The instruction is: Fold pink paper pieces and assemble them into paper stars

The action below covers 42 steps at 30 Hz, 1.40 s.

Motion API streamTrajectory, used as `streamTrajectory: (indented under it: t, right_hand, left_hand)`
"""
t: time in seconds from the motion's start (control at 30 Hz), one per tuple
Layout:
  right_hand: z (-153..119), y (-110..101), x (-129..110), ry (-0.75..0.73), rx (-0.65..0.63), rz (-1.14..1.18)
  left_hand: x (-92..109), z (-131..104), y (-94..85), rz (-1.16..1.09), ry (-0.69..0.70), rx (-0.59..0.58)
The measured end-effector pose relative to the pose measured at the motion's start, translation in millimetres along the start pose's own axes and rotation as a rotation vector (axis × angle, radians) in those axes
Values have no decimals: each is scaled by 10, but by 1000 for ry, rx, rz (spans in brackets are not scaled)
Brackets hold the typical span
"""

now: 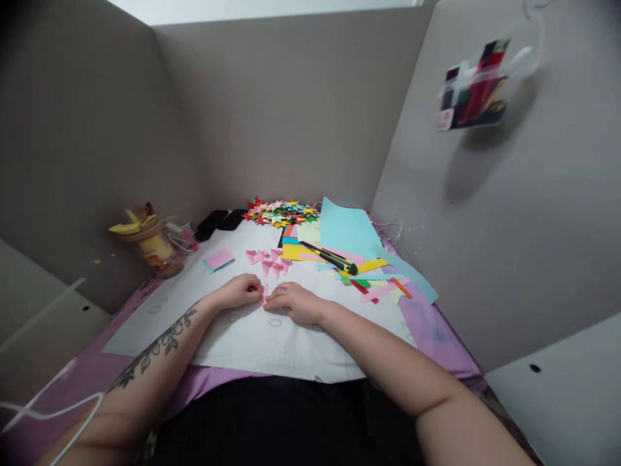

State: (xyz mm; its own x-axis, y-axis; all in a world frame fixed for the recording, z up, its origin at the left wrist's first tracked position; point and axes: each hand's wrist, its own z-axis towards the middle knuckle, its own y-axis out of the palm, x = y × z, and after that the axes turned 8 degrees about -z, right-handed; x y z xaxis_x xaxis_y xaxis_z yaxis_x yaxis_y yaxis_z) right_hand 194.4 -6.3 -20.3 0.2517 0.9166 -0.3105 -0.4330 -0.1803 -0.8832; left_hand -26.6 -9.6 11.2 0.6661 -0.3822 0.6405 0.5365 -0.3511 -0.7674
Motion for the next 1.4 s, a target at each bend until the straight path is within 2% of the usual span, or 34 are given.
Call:
streamTrajectory:
  t: [0.57,1.4]
  right_hand:
    - [14,-36,-35,-23,12,-11]
    - [32,-23,-93,-19,12,-38]
  left_hand:
    - [-34,56,26,-2,-95,17]
    - [44,-2,79,14,-99,102]
